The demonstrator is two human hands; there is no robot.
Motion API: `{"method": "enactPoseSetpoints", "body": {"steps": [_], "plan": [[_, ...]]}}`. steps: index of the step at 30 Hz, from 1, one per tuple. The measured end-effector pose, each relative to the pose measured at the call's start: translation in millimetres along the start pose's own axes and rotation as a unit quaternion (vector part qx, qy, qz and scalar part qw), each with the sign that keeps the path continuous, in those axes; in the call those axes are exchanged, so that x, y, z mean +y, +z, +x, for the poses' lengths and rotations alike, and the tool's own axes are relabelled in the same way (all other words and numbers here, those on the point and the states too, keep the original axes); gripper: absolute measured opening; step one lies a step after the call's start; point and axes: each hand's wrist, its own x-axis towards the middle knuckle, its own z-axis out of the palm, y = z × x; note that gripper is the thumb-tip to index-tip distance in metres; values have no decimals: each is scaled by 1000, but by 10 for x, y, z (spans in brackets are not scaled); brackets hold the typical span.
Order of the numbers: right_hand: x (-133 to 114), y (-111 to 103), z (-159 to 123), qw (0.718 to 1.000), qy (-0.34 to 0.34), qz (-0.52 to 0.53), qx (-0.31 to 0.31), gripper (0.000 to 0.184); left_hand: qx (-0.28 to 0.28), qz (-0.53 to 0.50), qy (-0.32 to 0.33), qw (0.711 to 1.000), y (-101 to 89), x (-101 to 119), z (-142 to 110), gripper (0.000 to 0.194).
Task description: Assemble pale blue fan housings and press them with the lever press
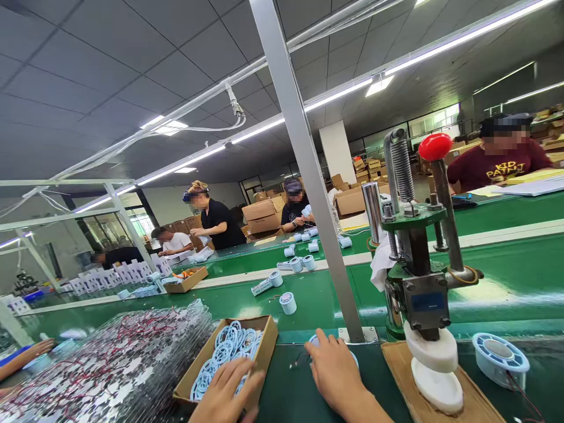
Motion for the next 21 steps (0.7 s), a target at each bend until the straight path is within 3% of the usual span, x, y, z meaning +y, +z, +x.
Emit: {"method": "enactPoseSetpoints", "body": {"steps": [2,3,6,9,13,21], "plan": [[-34,-20,-68,999,-50,4,-9,35,-161,-61,-133,976,117,27,518,44],[-44,-33,-100,997,-74,5,-16,33,-194,-72,-143,968,222,17,781,44],[-30,-60,-135,992,-113,-7,-47,33,-237,-80,-174,953,612,-96,1465,51],[47,-64,-61,992,-97,-29,-70,40,-277,-82,-217,933,914,-222,1887,55],[211,-92,64,996,-55,-36,-52,40,-304,-86,-239,918,1031,-260,2097,45],[384,-205,-37,1000,-3,2,12,38,-323,-46,-237,915,877,-91,2198,38]]}}
